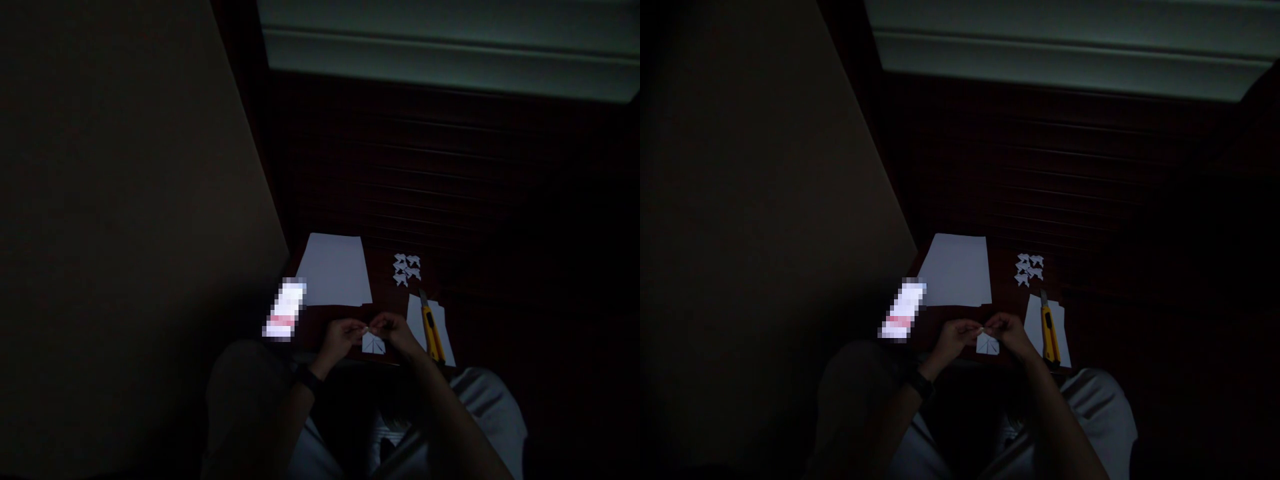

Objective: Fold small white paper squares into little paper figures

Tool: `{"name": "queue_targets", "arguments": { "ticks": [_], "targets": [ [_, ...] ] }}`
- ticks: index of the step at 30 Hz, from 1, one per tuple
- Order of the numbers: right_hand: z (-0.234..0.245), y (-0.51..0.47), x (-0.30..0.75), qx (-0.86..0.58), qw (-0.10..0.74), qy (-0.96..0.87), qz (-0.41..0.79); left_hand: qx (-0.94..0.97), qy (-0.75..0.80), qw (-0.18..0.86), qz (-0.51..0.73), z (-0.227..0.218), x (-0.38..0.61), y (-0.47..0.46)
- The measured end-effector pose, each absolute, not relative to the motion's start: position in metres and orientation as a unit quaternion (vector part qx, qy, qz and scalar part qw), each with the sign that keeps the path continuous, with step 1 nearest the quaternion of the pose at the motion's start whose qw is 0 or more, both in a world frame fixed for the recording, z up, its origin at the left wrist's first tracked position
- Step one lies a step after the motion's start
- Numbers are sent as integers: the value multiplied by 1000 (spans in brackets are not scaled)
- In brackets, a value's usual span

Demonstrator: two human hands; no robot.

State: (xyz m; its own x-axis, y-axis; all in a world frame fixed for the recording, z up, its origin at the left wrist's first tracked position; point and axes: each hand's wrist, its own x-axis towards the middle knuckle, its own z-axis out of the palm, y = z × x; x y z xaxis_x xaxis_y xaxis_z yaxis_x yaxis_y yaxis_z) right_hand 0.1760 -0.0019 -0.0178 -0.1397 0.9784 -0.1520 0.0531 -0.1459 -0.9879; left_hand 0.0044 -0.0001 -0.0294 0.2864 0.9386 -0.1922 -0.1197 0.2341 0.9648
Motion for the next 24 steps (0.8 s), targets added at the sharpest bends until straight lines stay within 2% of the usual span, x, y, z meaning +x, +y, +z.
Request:
{"name": "queue_targets", "arguments": {
  "ticks": [16,24],
  "targets": [
    [-24,1,176,-516,417,-510,548,469,421,670,392,-32,2,0],
    [-24,-2,174,-513,433,-525,523,474,437,647,407,-33,3,2]
  ]
}}
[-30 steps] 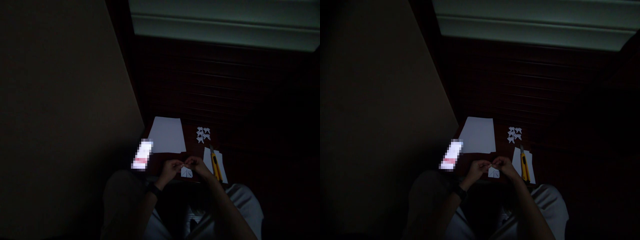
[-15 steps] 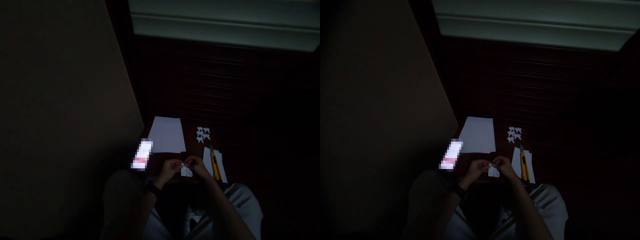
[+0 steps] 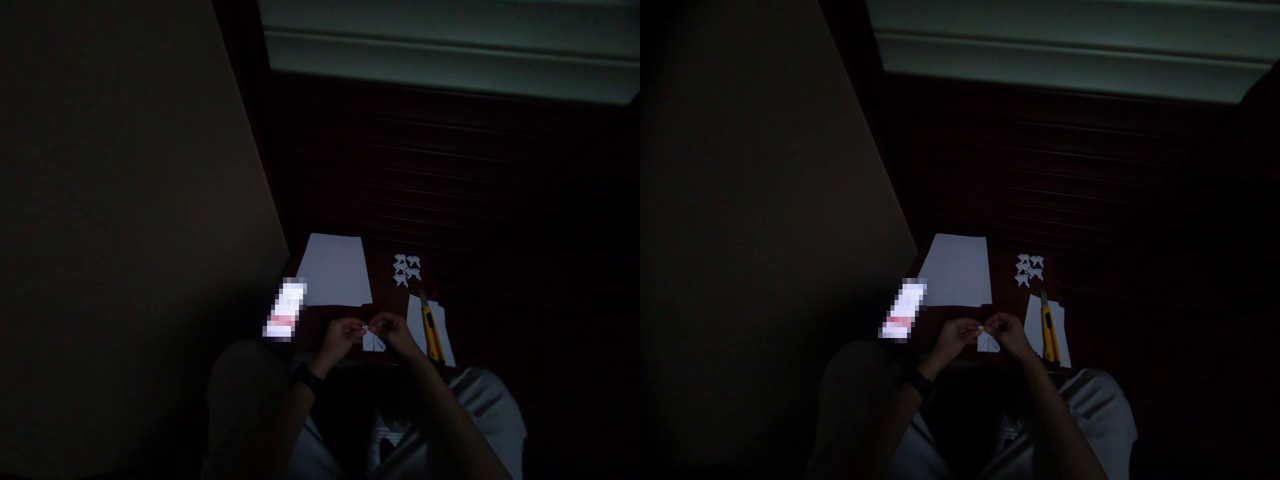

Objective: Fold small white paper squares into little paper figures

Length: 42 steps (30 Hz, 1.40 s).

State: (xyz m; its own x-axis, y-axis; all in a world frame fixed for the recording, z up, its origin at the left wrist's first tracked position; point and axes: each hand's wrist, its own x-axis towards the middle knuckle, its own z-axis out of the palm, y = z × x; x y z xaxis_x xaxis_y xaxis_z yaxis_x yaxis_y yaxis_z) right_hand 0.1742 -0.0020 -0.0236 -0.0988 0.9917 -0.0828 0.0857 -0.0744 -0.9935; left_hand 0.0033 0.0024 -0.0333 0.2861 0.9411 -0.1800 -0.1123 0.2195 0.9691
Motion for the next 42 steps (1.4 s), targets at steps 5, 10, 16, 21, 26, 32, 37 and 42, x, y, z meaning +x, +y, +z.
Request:
{"name": "queue_targets", "arguments": {
  "ticks": [5,10,16,21,26,32,37,42],
  "targets": [
    [-25,-2,174,-521,430,-537,505,486,426,641,415,-36,3,3],
    [-29,-1,175,-526,426,-540,500,488,435,632,415,-39,3,3],
    [-33,-1,173,-541,421,-539,489,479,427,645,415,-41,5,2],
    [-36,-1,172,-560,419,-554,451,463,429,656,414,-38,5,1],
    [-36,-1,171,-553,418,-577,431,461,428,656,418,-36,5,0],
    [-35,-3,170,-566,415,-580,414,454,431,662,413,-35,5,1],
    [-33,-3,170,-560,416,-591,406,451,431,663,414,-33,5,1],
    [-30,-3,169,-564,411,-598,394,462,423,663,410,-33,4,2]
  ]
}}
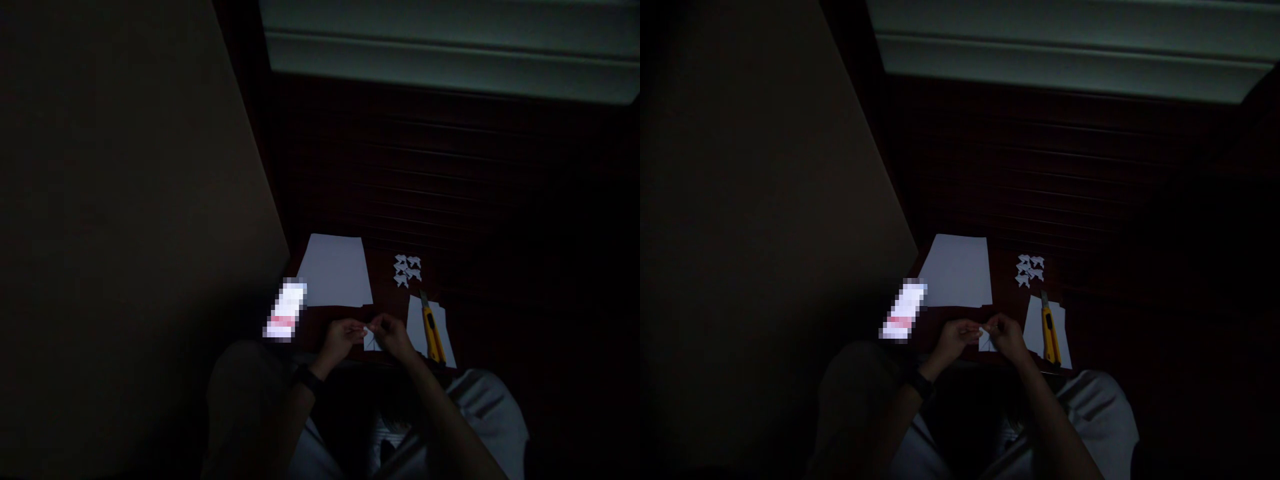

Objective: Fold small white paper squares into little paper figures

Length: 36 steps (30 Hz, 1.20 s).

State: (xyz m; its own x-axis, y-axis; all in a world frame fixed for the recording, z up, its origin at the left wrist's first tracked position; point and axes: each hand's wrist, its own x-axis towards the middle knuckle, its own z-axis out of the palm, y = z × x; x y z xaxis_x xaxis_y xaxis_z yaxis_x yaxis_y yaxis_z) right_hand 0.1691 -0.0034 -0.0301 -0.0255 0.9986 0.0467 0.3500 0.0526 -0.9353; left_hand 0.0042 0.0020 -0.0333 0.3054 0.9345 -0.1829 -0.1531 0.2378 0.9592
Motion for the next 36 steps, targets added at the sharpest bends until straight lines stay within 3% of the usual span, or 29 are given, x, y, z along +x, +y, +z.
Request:
{"name": "queue_targets", "arguments": {
  "ticks": [20,30,36],
  "targets": [
    [-18,-5,163,-590,428,-568,382,487,430,669,361,-22,2,7],
    [-23,-7,157,-620,421,-568,340,683,514,391,342,-16,10,-3],
    [-29,-11,154,-620,431,-563,336,710,536,323,322,-17,16,-5]
  ]
}}
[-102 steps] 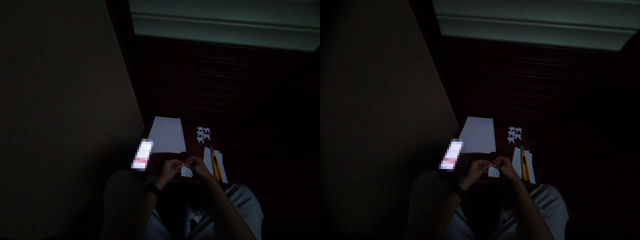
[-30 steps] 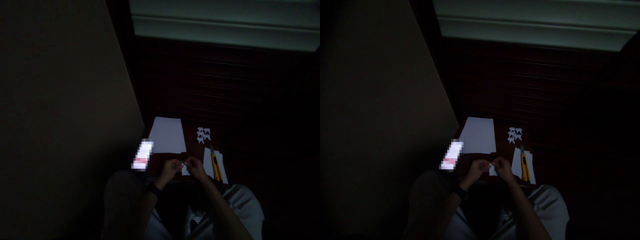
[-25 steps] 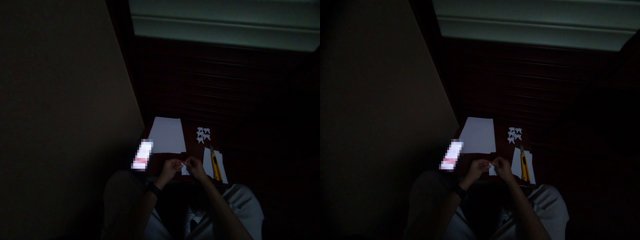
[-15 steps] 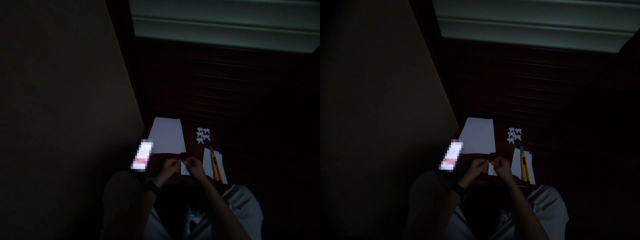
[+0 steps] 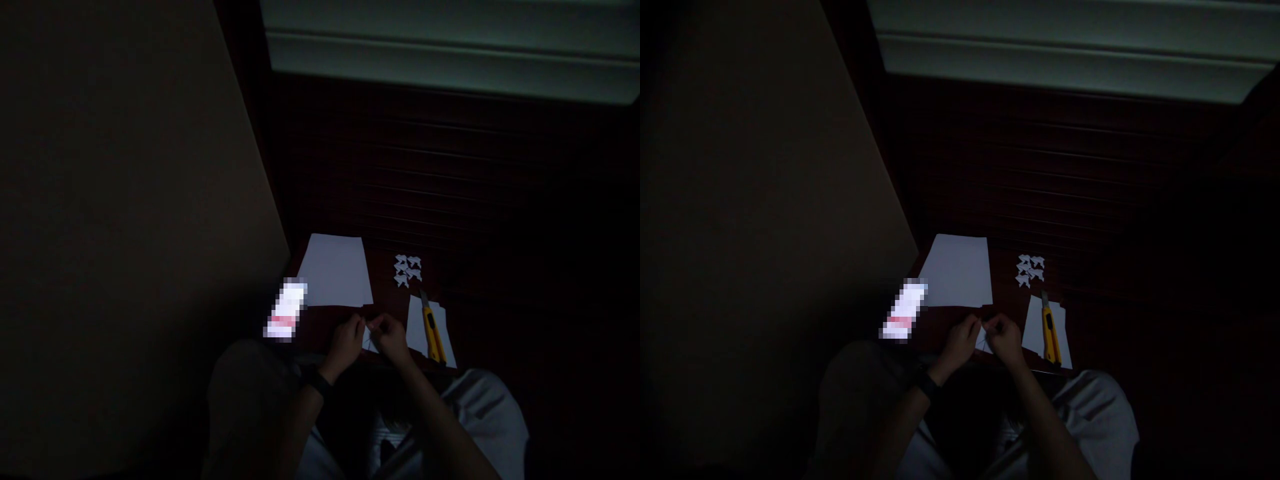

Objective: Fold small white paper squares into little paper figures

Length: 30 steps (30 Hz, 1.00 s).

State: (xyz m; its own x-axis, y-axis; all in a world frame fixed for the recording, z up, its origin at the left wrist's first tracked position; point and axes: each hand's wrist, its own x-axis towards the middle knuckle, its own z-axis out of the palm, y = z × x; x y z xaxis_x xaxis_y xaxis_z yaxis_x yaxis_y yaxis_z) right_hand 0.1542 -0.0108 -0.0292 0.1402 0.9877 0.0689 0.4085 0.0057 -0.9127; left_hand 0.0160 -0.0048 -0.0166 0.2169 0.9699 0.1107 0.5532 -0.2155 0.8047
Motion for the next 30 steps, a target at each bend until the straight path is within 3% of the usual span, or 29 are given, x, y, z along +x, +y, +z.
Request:
{"name": "queue_targets", "arguments": {
  "ticks": [13,23,30],
  "targets": [
    [-15,-8,170,-499,395,-575,515,709,514,339,342,-16,13,-11],
    [-20,-6,165,-550,407,-558,469,694,504,389,336,-14,11,-11],
    [-19,-5,164,-545,409,-535,499,689,508,389,341,-9,12,-12]
  ]
}}
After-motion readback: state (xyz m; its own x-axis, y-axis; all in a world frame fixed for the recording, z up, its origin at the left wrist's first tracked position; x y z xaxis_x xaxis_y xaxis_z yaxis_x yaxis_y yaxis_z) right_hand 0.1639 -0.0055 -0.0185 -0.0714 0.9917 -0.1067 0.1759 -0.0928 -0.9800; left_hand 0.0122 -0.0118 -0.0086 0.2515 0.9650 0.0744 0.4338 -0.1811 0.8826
